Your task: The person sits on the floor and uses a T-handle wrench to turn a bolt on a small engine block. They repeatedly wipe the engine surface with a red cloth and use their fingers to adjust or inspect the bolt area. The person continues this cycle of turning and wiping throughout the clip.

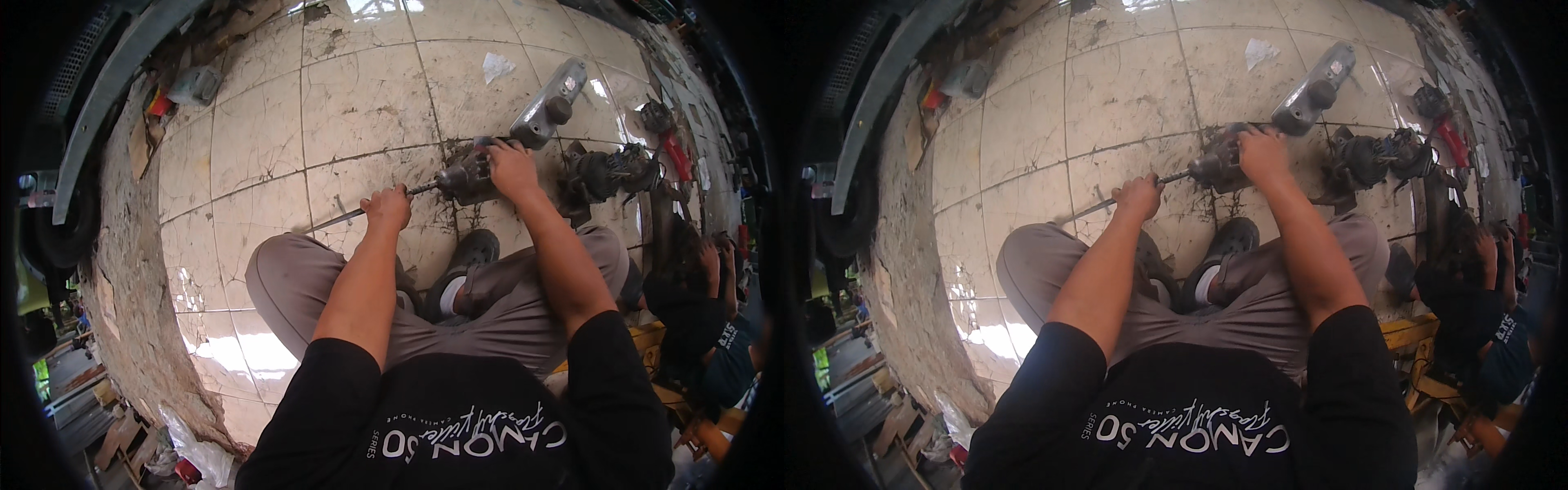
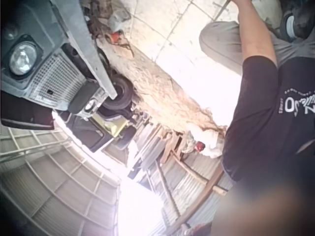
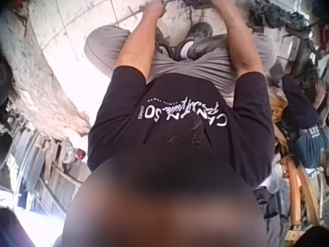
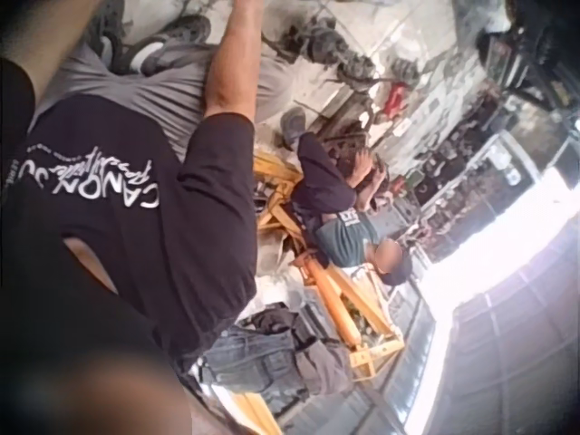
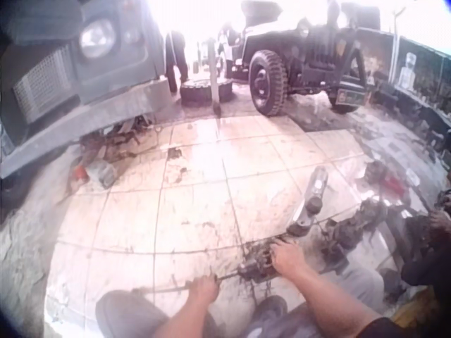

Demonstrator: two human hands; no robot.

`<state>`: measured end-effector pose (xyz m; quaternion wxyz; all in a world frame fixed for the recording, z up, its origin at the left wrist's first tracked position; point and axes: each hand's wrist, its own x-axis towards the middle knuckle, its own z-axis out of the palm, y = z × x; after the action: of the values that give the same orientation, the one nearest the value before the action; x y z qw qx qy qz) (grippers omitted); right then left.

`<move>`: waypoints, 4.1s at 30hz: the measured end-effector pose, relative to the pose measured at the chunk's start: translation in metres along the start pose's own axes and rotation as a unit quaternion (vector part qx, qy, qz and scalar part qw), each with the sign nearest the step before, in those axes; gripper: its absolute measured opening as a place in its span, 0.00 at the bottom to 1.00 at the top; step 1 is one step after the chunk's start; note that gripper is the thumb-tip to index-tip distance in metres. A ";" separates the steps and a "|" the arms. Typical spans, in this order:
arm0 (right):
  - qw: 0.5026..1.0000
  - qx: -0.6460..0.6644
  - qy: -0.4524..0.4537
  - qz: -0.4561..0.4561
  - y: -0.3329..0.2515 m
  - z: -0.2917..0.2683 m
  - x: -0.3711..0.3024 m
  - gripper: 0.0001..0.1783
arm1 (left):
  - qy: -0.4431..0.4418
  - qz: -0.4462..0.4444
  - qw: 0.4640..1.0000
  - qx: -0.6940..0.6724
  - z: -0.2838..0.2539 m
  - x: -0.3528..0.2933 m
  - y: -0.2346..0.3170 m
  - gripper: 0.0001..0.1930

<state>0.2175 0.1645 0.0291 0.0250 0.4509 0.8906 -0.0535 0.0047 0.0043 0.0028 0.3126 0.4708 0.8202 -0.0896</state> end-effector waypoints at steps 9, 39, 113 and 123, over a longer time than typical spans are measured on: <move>0.994 -0.094 0.027 -0.042 -0.033 0.004 -0.024 0.26 | 0.024 -0.007 1.000 -0.017 0.005 0.001 0.002 0.18; 0.997 0.060 -0.056 -0.014 -0.054 0.001 -0.004 0.12 | -0.002 0.006 1.000 0.003 -0.001 0.000 -0.001 0.21; 0.958 0.222 -0.138 0.114 -0.082 0.072 -0.010 0.49 | -0.081 -0.043 0.995 -0.048 0.018 0.024 -0.027 0.33; 0.958 0.225 -0.143 0.103 -0.086 0.066 -0.015 0.49 | -0.100 -0.065 0.991 -0.063 0.028 0.028 -0.033 0.32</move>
<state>0.1568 0.0944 -0.0283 0.0555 0.5220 0.7911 -0.3140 -0.0209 -0.0053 -0.0409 0.4156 0.3847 0.8175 -0.1048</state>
